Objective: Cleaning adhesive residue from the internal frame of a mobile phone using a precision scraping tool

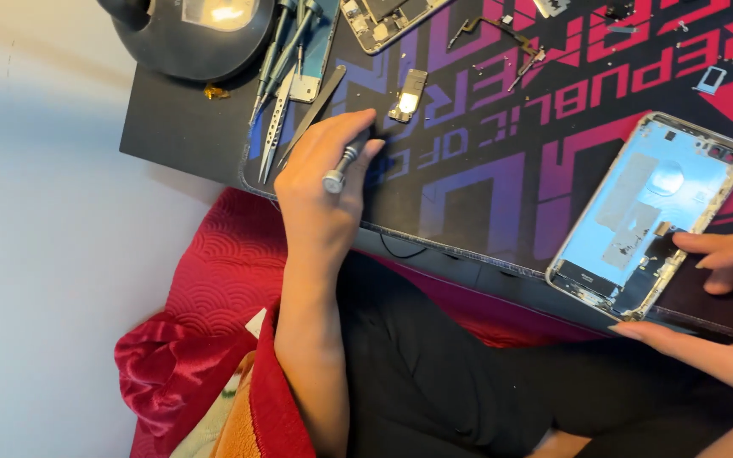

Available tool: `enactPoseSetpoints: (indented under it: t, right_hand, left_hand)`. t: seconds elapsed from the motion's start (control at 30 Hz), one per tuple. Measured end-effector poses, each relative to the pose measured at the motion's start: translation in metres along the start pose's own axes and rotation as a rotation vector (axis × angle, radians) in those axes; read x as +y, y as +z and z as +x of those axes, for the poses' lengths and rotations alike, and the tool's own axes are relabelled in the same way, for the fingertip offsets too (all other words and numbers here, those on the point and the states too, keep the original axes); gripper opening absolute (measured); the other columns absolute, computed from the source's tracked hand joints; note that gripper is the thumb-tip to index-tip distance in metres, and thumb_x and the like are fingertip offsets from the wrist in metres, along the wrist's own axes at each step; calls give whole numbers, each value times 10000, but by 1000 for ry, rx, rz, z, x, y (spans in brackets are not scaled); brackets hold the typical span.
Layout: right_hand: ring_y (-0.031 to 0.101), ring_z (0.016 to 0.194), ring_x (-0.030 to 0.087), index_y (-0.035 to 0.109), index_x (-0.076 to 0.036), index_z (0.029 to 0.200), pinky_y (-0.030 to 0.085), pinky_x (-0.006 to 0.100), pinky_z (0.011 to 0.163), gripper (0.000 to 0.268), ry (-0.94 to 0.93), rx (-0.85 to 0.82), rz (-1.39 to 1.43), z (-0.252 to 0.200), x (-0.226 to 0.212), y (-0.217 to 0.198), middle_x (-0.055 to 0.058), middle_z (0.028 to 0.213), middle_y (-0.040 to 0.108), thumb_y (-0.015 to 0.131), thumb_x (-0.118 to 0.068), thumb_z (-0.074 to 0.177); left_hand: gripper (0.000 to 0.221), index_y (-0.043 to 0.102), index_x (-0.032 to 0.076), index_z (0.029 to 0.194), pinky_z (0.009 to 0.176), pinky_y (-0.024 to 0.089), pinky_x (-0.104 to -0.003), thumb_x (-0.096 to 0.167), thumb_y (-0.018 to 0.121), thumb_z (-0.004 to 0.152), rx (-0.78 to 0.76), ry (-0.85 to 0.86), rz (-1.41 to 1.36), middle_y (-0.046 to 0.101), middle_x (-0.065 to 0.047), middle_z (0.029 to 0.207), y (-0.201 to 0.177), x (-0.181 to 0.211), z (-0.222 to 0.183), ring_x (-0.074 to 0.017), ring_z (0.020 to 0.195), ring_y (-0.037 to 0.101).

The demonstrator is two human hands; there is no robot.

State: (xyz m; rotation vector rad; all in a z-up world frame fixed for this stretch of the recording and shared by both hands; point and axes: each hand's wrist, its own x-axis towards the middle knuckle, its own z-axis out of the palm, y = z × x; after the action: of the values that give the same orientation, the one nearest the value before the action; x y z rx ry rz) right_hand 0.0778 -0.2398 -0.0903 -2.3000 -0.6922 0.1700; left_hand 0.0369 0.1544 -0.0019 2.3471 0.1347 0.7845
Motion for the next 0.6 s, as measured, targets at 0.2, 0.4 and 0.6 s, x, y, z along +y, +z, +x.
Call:
enactPoseSetpoints:
  t: [0.2, 0.4, 0.6]
  right_hand:
    - [622, 779, 143, 553, 155, 1354, 559, 216, 641, 1054, 63, -154, -44, -12, 34, 13, 207, 1142, 639, 954, -196, 446]
    - [584, 762, 176, 535, 150, 1310, 557, 270, 689, 991, 63, -57, 8, -8, 24, 7, 195, 1015, 590, 958, -126, 457]
    - [653, 867, 217, 541, 162, 1248, 570, 303, 773, 1023, -12, -76, -48, -9, 27, 9, 257, 1402, 634, 968, -192, 389]
  left_hand:
    - [251, 653, 28, 1134, 983, 529, -378, 89, 761, 916, -84, 18, 61, 710, -107, 1206, 3, -5, 0, -264, 1084, 685]
    - [281, 592, 56, 1119, 1031, 445, -395, 137, 756, 906, -162, -20, 162, 701, -82, 1254, 2, 0, -1, -273, 1135, 632]
    - [162, 518, 30, 1132, 1029, 532, -377, 33, 614, 1001, -123, -109, -170, 688, -179, 1304, -2, -8, 1, -290, 1193, 698]
